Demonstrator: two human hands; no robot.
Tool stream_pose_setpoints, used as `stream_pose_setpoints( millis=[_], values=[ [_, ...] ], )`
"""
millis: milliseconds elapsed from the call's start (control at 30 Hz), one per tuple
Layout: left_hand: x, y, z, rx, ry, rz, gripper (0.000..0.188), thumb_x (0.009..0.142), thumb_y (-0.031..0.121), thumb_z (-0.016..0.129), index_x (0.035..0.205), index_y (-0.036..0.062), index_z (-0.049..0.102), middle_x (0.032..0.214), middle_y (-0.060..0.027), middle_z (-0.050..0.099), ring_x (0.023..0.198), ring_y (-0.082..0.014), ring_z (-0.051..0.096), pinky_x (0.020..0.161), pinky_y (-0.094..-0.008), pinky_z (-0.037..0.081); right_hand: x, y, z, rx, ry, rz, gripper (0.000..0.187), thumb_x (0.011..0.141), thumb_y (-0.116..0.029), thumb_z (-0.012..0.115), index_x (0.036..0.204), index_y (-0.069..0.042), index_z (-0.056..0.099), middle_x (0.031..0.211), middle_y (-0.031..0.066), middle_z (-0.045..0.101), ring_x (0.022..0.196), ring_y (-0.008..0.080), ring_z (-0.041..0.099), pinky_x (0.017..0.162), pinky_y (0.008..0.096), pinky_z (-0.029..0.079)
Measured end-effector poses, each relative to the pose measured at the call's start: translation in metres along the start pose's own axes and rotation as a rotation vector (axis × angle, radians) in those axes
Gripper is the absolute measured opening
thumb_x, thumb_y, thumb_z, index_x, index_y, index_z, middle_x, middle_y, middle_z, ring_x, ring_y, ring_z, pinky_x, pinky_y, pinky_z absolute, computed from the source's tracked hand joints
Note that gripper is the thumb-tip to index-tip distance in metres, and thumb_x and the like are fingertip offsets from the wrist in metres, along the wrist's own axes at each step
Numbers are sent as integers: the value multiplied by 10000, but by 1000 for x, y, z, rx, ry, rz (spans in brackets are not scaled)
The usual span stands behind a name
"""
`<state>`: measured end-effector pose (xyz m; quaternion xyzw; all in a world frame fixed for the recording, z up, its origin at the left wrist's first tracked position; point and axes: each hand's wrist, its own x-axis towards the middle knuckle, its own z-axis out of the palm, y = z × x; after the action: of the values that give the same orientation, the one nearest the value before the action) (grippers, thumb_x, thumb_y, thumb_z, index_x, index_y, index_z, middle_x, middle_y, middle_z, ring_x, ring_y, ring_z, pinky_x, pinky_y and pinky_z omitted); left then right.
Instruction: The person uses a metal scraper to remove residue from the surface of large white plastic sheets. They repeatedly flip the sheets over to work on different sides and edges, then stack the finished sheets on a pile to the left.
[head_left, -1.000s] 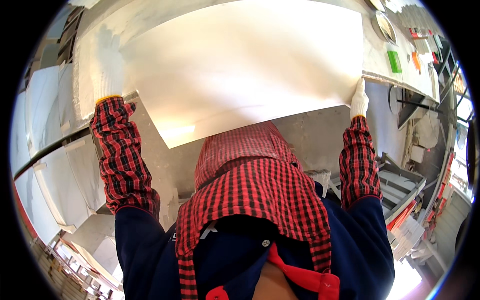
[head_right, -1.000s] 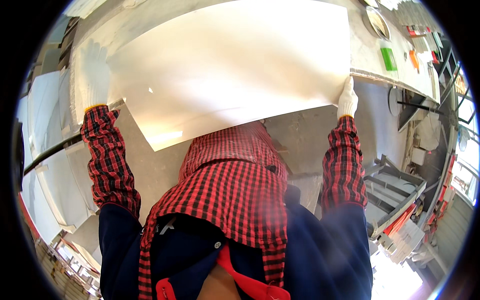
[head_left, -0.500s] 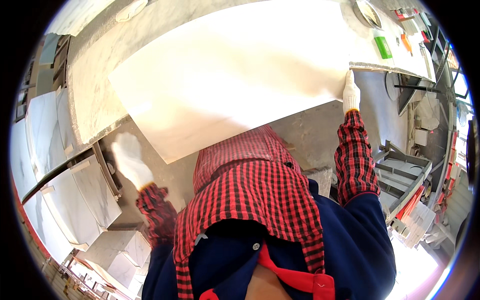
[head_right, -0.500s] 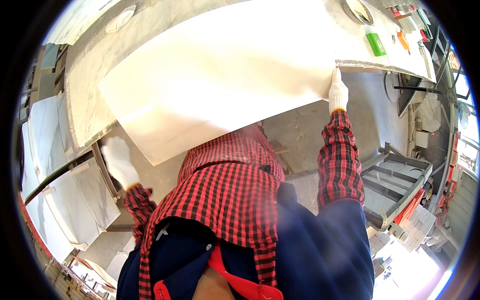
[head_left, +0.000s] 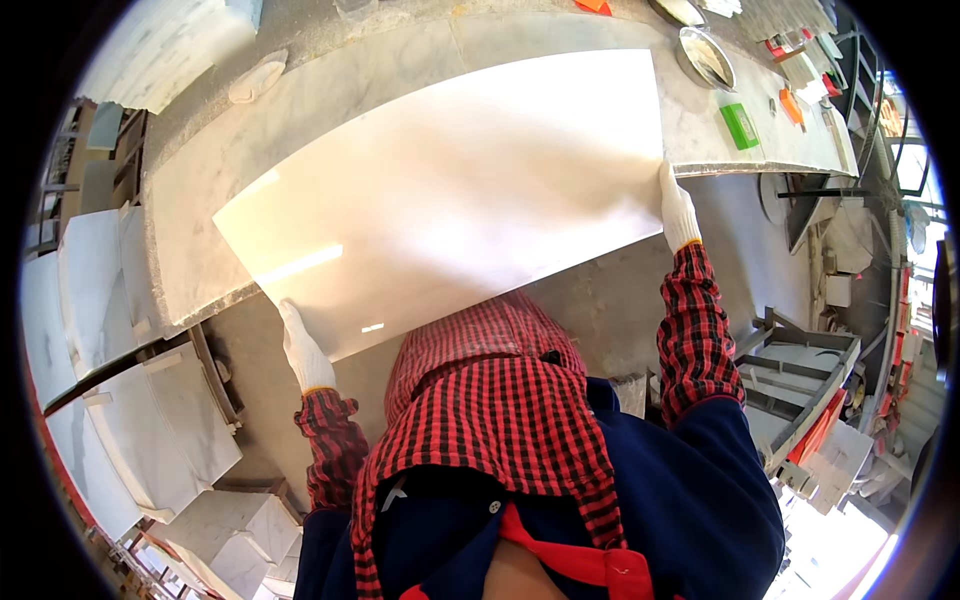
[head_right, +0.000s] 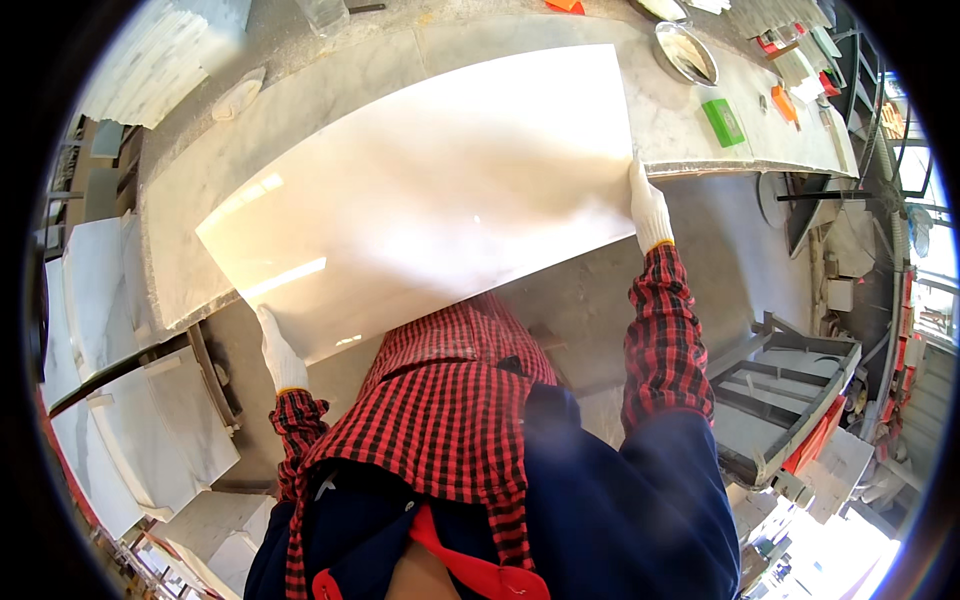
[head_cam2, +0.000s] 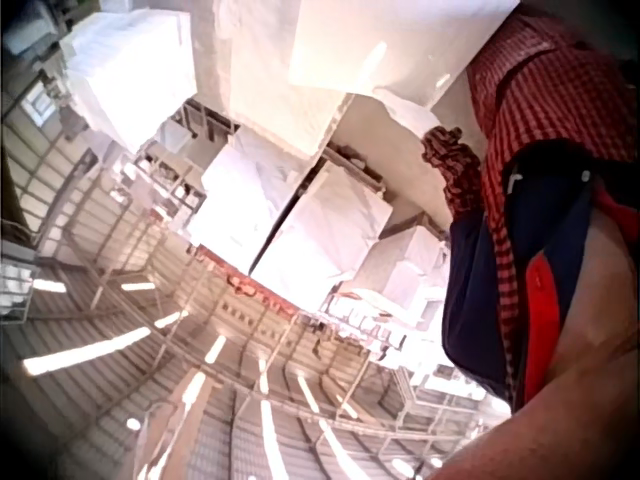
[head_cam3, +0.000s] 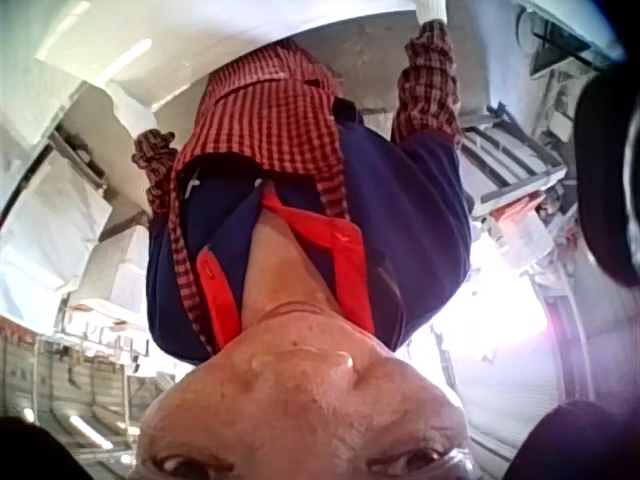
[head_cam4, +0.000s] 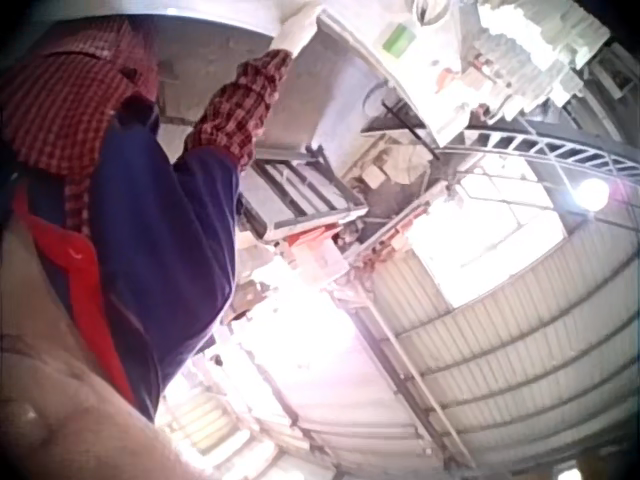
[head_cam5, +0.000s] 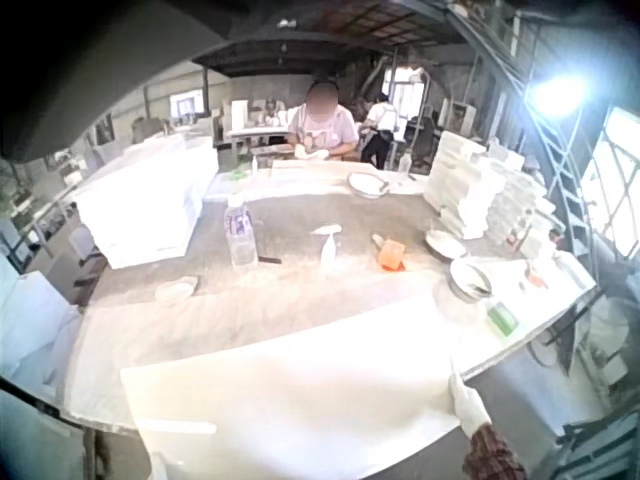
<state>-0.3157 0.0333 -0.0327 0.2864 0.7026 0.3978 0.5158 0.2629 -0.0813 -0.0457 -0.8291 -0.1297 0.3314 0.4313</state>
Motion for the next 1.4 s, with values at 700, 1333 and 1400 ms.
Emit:
stream_pose_setpoints(
  millis=[700, 1333, 1400],
  values=[
    [-49, 158, -3, -393, 20, 645, 659, 1111, 485, 314, 1566, 9, 350, 1579, -208, 414, 1392, -321, 456, 1170, -463, 364, -143, -56, -21, 1040, 598, 1, 743, 1034, -618, 489, 1389, 27, 588, 1369, 118, 633, 1208, 232, 600, 1035, 352, 468],
    [-46, 181, 128, -388, -719, 471, 645, 1115, 488, 305, 1575, 37, 348, 1590, -178, 407, 1404, -320, 446, 1165, -470, 377, -69, -17, -34, 1752, 190, -842, 429, 1064, -501, 491, 951, -99, 591, 879, 82, 631, 837, 227, 600, 858, 382, 508],
    [-42, 171, 110, -392, -687, 439, 644, 1115, 488, 304, 1576, 40, 348, 1591, -175, 406, 1406, -320, 445, 1165, -471, 378, -74, -17, -31, 1739, 202, -808, 426, 1064, -500, 491, 959, -99, 590, 888, 82, 630, 844, 228, 600, 861, 384, 507]
  ],
)
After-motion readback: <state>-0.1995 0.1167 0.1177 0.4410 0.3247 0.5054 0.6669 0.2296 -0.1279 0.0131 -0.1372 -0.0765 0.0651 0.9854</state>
